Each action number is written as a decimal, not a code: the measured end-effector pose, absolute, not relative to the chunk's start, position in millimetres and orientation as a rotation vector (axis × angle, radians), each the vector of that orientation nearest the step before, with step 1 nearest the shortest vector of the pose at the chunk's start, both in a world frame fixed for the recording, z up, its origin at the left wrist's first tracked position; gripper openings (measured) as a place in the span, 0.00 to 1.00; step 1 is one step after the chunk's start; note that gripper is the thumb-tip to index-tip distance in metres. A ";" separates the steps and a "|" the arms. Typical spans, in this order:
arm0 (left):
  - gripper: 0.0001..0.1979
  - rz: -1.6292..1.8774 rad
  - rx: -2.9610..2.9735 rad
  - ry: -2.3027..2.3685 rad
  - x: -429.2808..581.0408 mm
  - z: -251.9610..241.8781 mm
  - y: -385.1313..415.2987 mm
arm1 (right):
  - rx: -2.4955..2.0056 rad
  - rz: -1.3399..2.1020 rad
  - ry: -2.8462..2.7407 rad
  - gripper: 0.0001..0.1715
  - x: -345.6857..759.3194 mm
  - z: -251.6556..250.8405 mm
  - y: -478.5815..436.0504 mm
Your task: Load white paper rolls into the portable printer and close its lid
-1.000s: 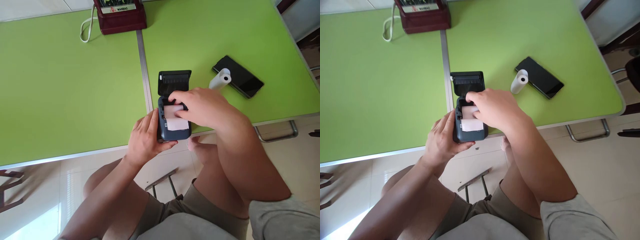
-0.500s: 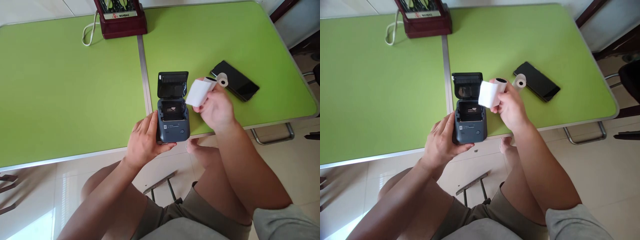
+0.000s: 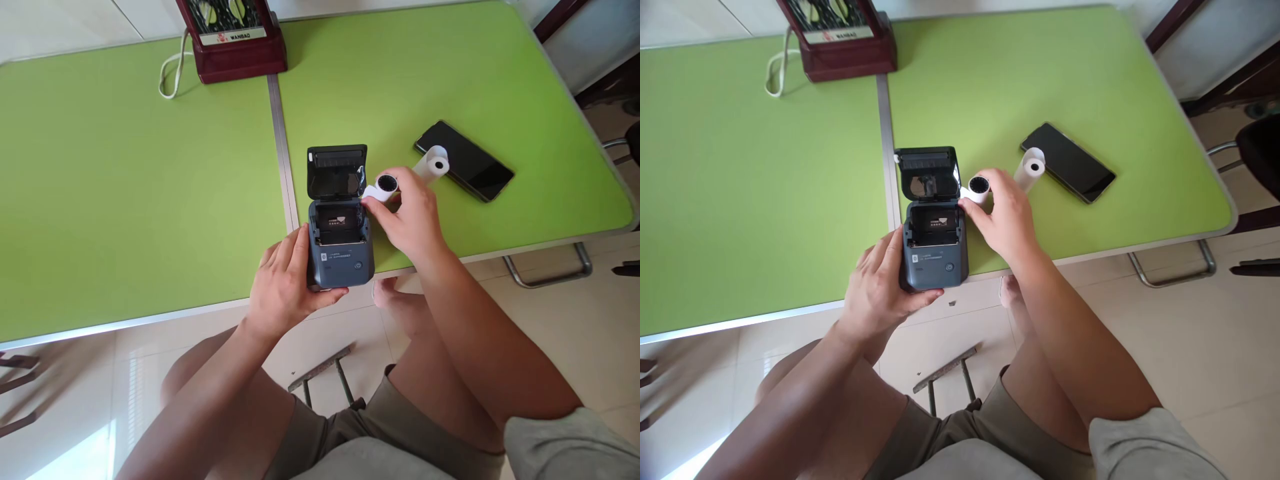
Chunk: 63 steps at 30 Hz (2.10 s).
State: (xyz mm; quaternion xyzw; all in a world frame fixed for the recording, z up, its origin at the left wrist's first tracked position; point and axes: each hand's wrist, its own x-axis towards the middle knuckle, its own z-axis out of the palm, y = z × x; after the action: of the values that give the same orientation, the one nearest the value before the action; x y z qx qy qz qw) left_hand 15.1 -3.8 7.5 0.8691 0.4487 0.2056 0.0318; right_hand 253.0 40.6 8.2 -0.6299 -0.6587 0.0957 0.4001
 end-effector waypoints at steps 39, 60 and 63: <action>0.57 0.614 2.609 1.390 15.5 5.0 -4.4 | -1.849 0.136 -1.707 0.28 291.6 7.5 43.4; 0.60 0.593 2.627 1.392 17.8 5.9 -2.3 | -1.798 0.265 -1.461 0.29 287.6 21.4 44.5; 0.60 0.554 2.592 1.400 17.4 4.3 -2.6 | -1.638 0.287 -1.424 0.29 276.3 41.2 38.0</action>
State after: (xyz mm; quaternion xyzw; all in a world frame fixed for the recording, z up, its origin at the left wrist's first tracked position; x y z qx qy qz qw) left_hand 17.4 -2.6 4.3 0.8624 0.4660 0.1842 0.0720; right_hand 276.3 38.0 41.2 -0.6649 -0.5782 0.1165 0.4583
